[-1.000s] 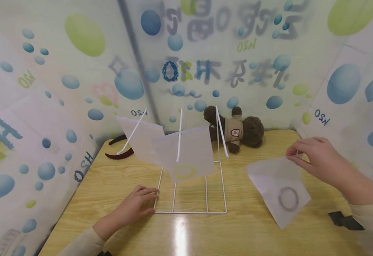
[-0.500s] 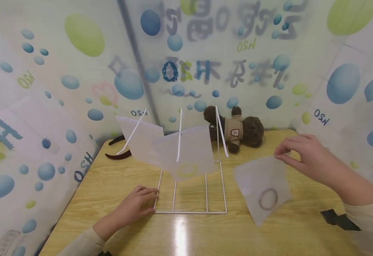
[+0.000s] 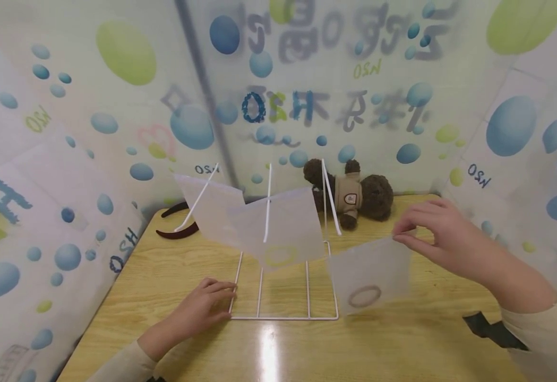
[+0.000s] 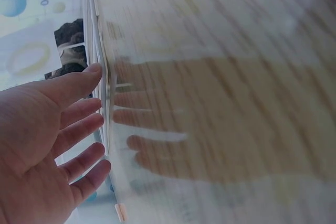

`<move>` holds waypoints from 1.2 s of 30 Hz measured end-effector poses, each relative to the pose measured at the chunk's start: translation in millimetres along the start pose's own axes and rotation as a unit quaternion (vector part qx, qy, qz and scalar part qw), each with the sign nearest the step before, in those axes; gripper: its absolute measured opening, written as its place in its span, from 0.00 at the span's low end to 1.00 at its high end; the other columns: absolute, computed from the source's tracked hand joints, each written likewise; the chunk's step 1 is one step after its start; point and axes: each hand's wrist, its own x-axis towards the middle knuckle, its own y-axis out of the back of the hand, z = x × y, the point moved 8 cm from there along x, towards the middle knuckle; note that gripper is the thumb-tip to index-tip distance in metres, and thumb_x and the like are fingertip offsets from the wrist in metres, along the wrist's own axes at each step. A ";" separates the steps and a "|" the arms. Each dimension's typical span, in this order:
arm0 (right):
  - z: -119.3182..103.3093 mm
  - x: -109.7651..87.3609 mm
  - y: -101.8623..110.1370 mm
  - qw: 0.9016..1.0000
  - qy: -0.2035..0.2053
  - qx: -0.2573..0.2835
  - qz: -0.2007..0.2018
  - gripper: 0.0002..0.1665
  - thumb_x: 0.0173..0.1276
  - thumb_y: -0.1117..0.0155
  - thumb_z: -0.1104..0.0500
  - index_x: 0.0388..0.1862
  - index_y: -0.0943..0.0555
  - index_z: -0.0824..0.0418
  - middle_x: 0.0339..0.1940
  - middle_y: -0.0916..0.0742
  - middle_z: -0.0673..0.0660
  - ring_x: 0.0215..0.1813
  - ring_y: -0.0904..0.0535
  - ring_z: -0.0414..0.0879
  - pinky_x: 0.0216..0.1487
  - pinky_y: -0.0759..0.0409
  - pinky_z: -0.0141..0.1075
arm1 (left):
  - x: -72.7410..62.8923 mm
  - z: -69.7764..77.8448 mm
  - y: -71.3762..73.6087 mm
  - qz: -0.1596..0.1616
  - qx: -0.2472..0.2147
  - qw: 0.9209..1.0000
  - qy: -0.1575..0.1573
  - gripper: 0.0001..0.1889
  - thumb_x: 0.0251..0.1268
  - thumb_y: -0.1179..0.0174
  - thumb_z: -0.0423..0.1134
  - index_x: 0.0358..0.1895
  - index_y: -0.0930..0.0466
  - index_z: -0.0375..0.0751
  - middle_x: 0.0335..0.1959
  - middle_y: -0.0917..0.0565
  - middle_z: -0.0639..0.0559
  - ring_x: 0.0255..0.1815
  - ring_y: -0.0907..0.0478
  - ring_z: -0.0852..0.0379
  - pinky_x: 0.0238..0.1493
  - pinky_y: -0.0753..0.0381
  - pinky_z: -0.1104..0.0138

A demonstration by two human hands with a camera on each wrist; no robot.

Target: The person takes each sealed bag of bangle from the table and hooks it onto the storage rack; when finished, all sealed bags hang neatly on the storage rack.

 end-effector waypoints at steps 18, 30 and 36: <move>-27.8 24.3 7.1 1.000 0.007 -0.002 0.000 0.23 0.81 0.51 0.36 0.35 0.16 0.45 0.37 0.16 0.35 0.39 0.26 0.31 0.61 0.39 0.28 | 1.2 0.8 2.6 -0.002 0.002 1.000 0.001 0.21 0.59 0.24 0.47 0.56 0.13 0.47 0.66 0.17 0.52 0.59 0.24 0.50 0.60 0.20 0.53; -49.1 39.6 18.0 1.000 0.014 0.016 0.012 0.22 0.80 0.47 0.37 0.36 0.16 0.48 0.36 0.15 0.38 0.41 0.25 0.31 0.68 0.40 0.27 | 0.1 2.6 3.1 -0.004 -0.009 1.000 0.005 0.21 0.58 0.24 0.46 0.55 0.13 0.46 0.66 0.17 0.51 0.60 0.24 0.49 0.61 0.20 0.52; -59.4 49.4 24.3 0.998 0.033 0.025 0.038 0.21 0.80 0.45 0.40 0.36 0.15 0.51 0.35 0.14 0.42 0.42 0.26 0.32 0.68 0.39 0.28 | -0.1 3.3 4.8 0.000 -0.008 1.000 0.003 0.21 0.58 0.24 0.45 0.54 0.13 0.45 0.65 0.17 0.51 0.59 0.24 0.49 0.60 0.20 0.52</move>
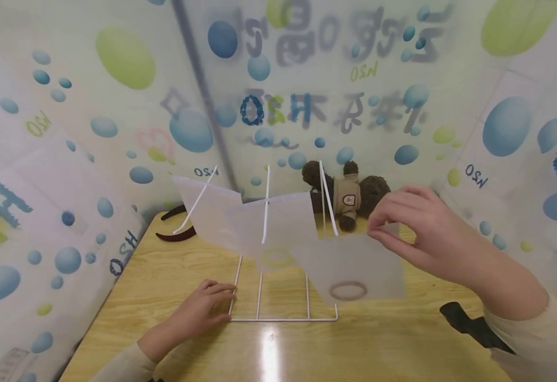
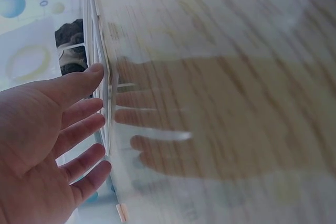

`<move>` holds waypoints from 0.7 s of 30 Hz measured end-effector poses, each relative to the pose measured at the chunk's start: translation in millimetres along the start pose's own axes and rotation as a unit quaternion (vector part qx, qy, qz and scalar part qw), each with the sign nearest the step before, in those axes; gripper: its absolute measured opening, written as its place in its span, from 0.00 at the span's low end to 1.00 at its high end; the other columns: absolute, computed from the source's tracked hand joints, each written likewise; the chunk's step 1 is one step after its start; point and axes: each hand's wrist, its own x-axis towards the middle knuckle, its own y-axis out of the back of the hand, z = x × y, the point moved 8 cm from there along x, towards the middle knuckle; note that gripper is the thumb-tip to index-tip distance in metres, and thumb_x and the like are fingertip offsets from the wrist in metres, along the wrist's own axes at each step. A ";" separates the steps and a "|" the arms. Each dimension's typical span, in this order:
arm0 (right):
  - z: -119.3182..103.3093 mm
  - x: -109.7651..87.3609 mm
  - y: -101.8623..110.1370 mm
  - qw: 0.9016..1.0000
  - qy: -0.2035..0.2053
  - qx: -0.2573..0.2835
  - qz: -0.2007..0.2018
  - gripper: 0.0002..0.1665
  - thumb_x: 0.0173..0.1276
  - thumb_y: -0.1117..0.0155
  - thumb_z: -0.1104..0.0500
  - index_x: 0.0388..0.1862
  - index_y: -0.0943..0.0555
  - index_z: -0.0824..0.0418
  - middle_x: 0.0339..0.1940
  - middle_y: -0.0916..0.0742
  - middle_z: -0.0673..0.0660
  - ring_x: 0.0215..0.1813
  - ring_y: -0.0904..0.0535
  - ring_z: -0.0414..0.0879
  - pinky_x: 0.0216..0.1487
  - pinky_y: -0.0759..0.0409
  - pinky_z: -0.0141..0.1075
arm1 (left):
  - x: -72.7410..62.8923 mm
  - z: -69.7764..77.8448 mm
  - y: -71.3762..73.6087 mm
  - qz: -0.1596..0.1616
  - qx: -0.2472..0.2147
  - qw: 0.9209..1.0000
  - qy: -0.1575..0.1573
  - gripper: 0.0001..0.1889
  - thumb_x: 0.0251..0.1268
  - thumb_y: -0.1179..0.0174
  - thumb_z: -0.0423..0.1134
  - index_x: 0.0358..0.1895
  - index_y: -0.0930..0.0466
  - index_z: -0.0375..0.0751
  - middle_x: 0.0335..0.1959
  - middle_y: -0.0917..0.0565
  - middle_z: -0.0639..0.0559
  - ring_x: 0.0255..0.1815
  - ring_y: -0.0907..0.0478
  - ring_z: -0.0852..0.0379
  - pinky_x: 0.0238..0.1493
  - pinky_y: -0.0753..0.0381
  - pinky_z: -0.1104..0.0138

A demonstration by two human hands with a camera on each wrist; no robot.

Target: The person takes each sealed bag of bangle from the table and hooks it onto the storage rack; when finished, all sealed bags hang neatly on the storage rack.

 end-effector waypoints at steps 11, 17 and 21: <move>1.3 6.8 -2.1 1.000 -0.010 -0.006 0.002 0.22 0.80 0.45 0.39 0.36 0.15 0.51 0.35 0.13 0.42 0.41 0.26 0.31 0.69 0.39 0.31 | -0.9 -0.6 -1.9 0.001 0.007 1.000 -0.006 0.21 0.57 0.23 0.46 0.54 0.13 0.45 0.64 0.17 0.52 0.58 0.24 0.49 0.59 0.20 0.53; 9.7 7.0 -6.8 1.000 -0.012 -0.015 -0.009 0.22 0.80 0.46 0.39 0.36 0.15 0.50 0.35 0.13 0.40 0.41 0.24 0.33 0.69 0.40 0.32 | -1.3 0.0 -2.0 0.007 0.014 1.000 -0.012 0.22 0.56 0.23 0.47 0.54 0.13 0.45 0.63 0.16 0.52 0.57 0.24 0.50 0.59 0.20 0.55; 19.8 7.2 -11.9 0.999 -0.023 -0.017 -0.019 0.24 0.80 0.48 0.38 0.36 0.15 0.51 0.35 0.14 0.39 0.41 0.24 0.33 0.68 0.39 0.32 | -1.1 -0.2 -1.7 0.010 0.010 1.000 -0.012 0.22 0.57 0.23 0.47 0.54 0.13 0.45 0.64 0.16 0.51 0.57 0.24 0.50 0.59 0.20 0.55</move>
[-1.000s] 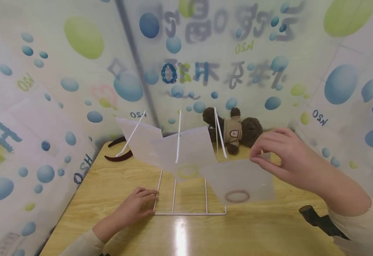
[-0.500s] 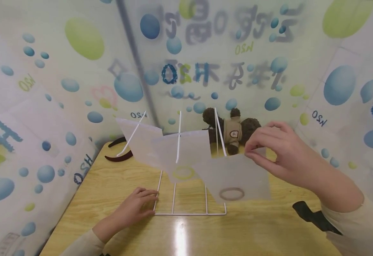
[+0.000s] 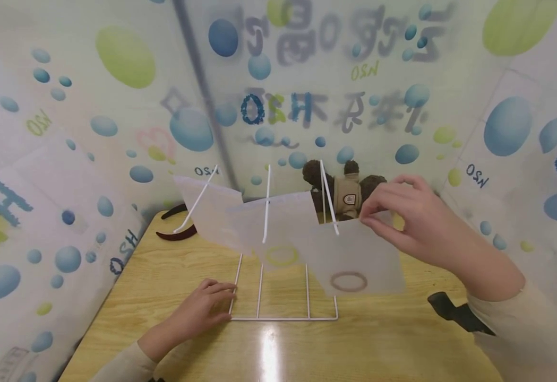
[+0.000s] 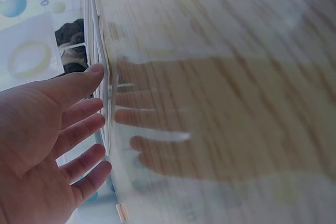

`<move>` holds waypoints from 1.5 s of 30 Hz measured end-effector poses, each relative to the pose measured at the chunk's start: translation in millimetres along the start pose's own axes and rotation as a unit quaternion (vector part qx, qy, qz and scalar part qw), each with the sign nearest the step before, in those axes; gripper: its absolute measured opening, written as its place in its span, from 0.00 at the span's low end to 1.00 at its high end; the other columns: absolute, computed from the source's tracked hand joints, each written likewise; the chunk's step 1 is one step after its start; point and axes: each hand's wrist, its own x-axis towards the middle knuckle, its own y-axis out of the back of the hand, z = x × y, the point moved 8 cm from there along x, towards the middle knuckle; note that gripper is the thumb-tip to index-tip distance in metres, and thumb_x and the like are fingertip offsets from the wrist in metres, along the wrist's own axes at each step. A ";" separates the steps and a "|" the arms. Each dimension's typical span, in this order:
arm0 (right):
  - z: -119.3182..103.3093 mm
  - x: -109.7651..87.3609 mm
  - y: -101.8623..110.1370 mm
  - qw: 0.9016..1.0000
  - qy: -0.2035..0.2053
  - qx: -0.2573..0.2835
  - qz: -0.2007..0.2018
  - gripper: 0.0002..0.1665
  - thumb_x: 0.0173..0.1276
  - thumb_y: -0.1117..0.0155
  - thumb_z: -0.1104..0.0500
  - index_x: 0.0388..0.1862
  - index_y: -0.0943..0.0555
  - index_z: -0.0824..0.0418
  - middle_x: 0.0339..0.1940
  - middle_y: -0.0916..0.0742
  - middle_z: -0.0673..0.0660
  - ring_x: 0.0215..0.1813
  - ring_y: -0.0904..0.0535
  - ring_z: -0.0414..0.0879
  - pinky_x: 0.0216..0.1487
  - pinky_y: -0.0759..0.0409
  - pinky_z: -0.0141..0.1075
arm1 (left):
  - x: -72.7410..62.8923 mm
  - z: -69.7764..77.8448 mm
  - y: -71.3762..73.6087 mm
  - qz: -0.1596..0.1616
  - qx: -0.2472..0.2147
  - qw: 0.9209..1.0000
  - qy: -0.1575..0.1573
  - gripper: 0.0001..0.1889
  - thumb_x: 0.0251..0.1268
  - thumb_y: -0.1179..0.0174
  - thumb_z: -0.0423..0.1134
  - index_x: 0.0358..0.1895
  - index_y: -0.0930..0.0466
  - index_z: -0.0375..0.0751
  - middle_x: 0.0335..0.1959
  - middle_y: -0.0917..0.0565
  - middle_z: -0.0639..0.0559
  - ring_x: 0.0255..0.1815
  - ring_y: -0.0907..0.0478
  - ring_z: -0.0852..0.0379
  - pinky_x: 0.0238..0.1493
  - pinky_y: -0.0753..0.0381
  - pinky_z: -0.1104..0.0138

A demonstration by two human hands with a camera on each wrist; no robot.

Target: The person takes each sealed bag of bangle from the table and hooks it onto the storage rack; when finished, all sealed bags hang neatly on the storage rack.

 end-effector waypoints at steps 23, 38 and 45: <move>46.2 9.8 -22.1 0.999 -0.021 0.010 0.029 0.07 0.73 0.30 0.52 0.38 0.14 0.53 0.34 0.12 0.44 0.39 0.19 0.40 0.57 0.34 0.46 | 0.2 1.0 0.1 0.000 0.000 1.000 0.002 0.22 0.56 0.23 0.47 0.54 0.13 0.46 0.64 0.16 0.51 0.57 0.24 0.50 0.60 0.20 0.54; 67.2 14.4 -30.1 0.998 -0.045 0.008 0.043 0.19 0.50 0.21 0.74 0.37 0.15 0.56 0.32 0.12 0.47 0.37 0.20 0.40 0.58 0.33 0.45 | 1.2 0.7 1.5 0.002 -0.004 1.000 0.003 0.22 0.56 0.23 0.47 0.54 0.13 0.45 0.64 0.16 0.50 0.58 0.24 0.49 0.60 0.20 0.53; 72.8 9.0 -27.5 0.997 -0.045 0.002 0.058 0.18 0.49 0.21 0.73 0.36 0.14 0.56 0.30 0.14 0.47 0.36 0.25 0.39 0.59 0.35 0.48 | 0.2 1.0 1.7 -0.001 -0.006 1.000 0.004 0.22 0.56 0.23 0.47 0.54 0.13 0.45 0.64 0.16 0.50 0.58 0.24 0.49 0.60 0.20 0.53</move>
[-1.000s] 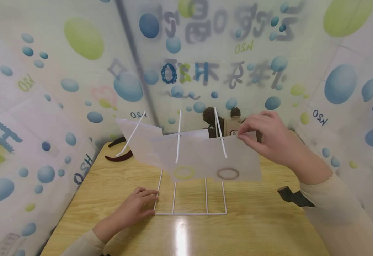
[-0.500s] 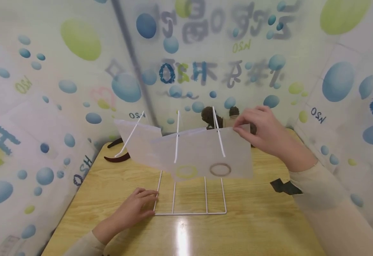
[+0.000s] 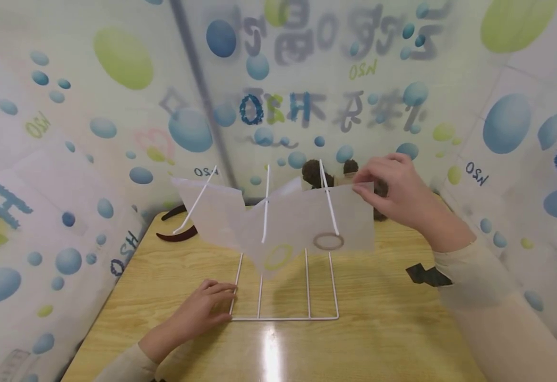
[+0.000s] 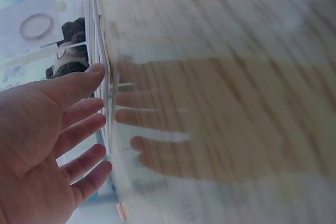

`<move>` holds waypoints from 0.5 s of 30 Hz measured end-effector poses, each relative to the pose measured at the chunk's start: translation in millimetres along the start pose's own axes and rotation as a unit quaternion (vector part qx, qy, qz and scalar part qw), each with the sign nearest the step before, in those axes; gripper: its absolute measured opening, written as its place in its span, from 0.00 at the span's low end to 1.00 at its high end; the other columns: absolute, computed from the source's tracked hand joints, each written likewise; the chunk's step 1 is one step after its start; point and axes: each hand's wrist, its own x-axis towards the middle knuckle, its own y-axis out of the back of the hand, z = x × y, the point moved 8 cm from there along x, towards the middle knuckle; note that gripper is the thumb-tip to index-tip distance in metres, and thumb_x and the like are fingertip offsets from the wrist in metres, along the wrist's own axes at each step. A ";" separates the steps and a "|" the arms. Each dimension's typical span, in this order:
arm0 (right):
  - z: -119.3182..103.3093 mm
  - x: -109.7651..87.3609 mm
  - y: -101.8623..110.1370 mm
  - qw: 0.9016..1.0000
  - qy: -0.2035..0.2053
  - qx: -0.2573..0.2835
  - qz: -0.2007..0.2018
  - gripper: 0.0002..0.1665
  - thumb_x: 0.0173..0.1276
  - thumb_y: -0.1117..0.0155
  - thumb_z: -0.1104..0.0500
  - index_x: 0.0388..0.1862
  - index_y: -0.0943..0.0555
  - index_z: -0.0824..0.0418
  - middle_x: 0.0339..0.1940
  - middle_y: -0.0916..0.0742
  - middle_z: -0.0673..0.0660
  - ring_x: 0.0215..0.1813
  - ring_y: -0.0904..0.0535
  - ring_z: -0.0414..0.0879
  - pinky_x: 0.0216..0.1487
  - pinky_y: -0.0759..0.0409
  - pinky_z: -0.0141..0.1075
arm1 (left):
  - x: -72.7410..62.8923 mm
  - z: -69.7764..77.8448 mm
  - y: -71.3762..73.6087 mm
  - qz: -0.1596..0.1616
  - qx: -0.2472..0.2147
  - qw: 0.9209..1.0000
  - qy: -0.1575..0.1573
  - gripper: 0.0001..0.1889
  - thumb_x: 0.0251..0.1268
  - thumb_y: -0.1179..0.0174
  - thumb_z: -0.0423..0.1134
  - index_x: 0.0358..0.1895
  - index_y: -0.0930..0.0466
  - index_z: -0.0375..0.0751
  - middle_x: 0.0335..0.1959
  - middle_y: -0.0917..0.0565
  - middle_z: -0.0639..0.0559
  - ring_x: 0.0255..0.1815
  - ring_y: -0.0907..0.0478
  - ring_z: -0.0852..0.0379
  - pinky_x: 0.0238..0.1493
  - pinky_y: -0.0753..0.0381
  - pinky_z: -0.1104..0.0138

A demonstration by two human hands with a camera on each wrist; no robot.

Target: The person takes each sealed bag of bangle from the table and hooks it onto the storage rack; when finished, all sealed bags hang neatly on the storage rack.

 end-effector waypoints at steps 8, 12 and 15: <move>6.5 -17.0 15.9 1.000 -0.018 -0.015 0.020 0.19 0.47 0.22 0.74 0.36 0.14 0.59 0.29 0.16 0.49 0.37 0.27 0.41 0.61 0.37 0.41 | -0.3 0.6 1.0 0.001 0.000 1.000 0.001 0.22 0.57 0.23 0.47 0.54 0.13 0.45 0.65 0.16 0.50 0.59 0.24 0.49 0.60 0.21 0.53; 7.1 -28.3 22.2 0.999 -0.024 -0.023 0.022 0.14 0.53 0.24 0.71 0.38 0.14 0.61 0.30 0.14 0.51 0.38 0.26 0.42 0.63 0.38 0.36 | -0.2 0.4 1.0 -0.002 -0.002 1.000 0.005 0.21 0.58 0.24 0.46 0.54 0.13 0.46 0.65 0.17 0.50 0.59 0.24 0.49 0.61 0.21 0.52; 8.3 -37.8 23.0 0.999 -0.032 -0.025 0.017 0.14 0.53 0.24 0.70 0.39 0.14 0.60 0.31 0.13 0.50 0.40 0.25 0.41 0.65 0.39 0.36 | -0.1 0.0 0.4 -0.005 -0.004 1.000 0.008 0.21 0.58 0.24 0.47 0.55 0.13 0.46 0.65 0.17 0.50 0.59 0.24 0.49 0.61 0.21 0.52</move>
